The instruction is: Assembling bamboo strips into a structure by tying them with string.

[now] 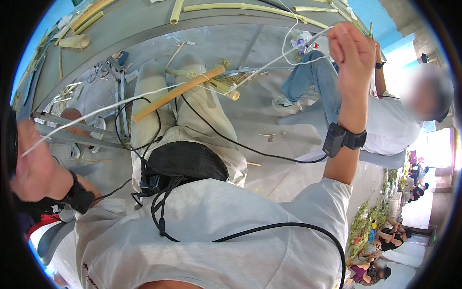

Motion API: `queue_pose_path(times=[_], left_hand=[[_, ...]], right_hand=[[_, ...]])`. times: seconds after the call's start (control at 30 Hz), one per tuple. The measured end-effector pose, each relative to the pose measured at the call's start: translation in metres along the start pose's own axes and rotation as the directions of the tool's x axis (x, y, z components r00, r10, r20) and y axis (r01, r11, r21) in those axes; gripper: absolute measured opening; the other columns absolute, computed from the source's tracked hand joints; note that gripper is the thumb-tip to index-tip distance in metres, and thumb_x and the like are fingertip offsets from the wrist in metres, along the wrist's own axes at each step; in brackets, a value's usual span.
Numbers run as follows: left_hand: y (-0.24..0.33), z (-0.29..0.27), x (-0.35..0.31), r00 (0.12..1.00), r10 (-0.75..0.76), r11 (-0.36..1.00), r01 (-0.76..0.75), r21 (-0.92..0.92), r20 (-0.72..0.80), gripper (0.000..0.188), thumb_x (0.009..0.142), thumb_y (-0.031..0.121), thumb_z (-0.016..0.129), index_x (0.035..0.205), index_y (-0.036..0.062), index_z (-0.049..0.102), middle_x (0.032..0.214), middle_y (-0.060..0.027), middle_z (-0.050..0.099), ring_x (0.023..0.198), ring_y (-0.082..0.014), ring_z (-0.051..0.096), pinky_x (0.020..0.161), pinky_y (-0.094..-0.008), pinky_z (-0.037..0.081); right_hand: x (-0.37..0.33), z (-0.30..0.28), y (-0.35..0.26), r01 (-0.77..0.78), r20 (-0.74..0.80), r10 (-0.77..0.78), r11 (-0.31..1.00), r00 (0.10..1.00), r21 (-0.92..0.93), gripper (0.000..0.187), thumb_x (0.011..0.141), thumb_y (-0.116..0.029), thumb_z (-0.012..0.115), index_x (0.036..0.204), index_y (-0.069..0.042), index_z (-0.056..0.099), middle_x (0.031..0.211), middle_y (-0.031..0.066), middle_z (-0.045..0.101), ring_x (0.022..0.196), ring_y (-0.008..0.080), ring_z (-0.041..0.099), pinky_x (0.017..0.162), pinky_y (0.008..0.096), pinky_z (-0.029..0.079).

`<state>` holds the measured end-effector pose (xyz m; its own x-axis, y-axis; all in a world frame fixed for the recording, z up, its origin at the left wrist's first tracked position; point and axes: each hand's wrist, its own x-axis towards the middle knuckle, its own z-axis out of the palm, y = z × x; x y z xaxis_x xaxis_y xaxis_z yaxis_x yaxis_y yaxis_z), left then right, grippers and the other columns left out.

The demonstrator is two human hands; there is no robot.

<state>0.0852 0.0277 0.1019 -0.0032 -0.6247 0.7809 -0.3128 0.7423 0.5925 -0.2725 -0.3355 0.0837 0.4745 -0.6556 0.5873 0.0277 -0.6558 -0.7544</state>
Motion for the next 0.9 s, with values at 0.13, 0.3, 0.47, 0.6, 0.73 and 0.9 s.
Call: queue_pose_path(times=[0.13,0.3,0.47,0.6,0.73,0.9], left_hand=[[-0.059,0.038,-0.007,0.938,-0.282,0.899,0.333,0.286,-0.203,0.012,0.086,0.011,0.064,0.091,0.0006,0.062,0.106,-0.0123,0.064,0.100,-0.0239,0.060,0.094,-0.0422,0.046],[-0.145,0.084,0.019,0.888,-0.373,0.923,0.324,0.208,0.269,0.016,0.090,0.016,0.068,0.084,0.0042,0.060,0.113,-0.0082,0.063,0.102,-0.0197,0.058,0.094,-0.0348,0.044],[-0.198,0.148,0.022,0.889,-0.283,0.958,0.283,0.055,0.359,0.017,0.090,0.019,0.070,0.085,0.0064,0.060,0.123,-0.0050,0.063,0.112,-0.0206,0.055,0.100,-0.0361,0.040],[-0.207,0.174,0.023,0.784,-0.208,0.946,0.312,-0.082,0.585,0.016,0.092,0.016,0.069,0.083,0.0060,0.060,0.126,-0.0053,0.063,0.116,-0.0227,0.056,0.101,-0.0373,0.041],[-0.207,0.188,0.031,0.745,-0.250,0.920,0.382,-0.087,0.619,0.014,0.092,0.014,0.069,0.085,0.0048,0.061,0.126,-0.0070,0.064,0.114,-0.0224,0.059,0.099,-0.0370,0.044],[-0.201,0.201,0.039,0.885,-0.024,0.926,0.195,-0.323,0.464,0.011,0.096,0.011,0.065,0.090,0.0025,0.060,0.113,-0.0093,0.066,0.107,-0.0208,0.062,0.094,-0.0347,0.047]], right_hand=[[0.005,-0.003,-0.034,0.169,-0.104,-0.154,0.974,0.983,0.150,0.024,0.103,-0.014,0.051,0.095,0.006,0.062,0.067,-0.0022,0.041,0.060,0.0056,0.032,0.056,0.0224,0.024],[0.016,-0.008,-0.074,0.267,-0.188,-0.227,0.937,0.956,0.226,0.025,0.104,-0.011,0.050,0.100,0.010,0.062,0.067,-0.0015,0.037,0.060,0.0067,0.030,0.057,0.0227,0.023],[0.024,-0.006,-0.093,0.328,-0.252,-0.275,0.923,0.928,0.203,0.025,0.104,-0.010,0.048,0.102,0.012,0.061,0.067,0.0006,0.036,0.058,0.0073,0.029,0.060,0.0247,0.025],[0.028,-0.008,-0.108,0.409,-0.296,-0.357,0.903,0.886,0.136,0.021,0.104,-0.008,0.045,0.093,0.006,0.056,0.066,-0.0005,0.034,0.057,0.0075,0.027,0.065,0.0242,0.027],[0.031,-0.011,-0.117,0.459,-0.388,-0.407,0.887,0.827,0.049,0.024,0.105,-0.010,0.045,0.096,0.009,0.057,0.066,-0.0001,0.034,0.058,0.0078,0.027,0.063,0.0253,0.026],[0.035,-0.005,-0.108,0.390,-0.285,-0.403,0.915,0.870,-0.105,0.031,0.105,-0.009,0.046,0.114,0.019,0.057,0.067,0.0002,0.037,0.059,0.0081,0.028,0.060,0.0228,0.026]])
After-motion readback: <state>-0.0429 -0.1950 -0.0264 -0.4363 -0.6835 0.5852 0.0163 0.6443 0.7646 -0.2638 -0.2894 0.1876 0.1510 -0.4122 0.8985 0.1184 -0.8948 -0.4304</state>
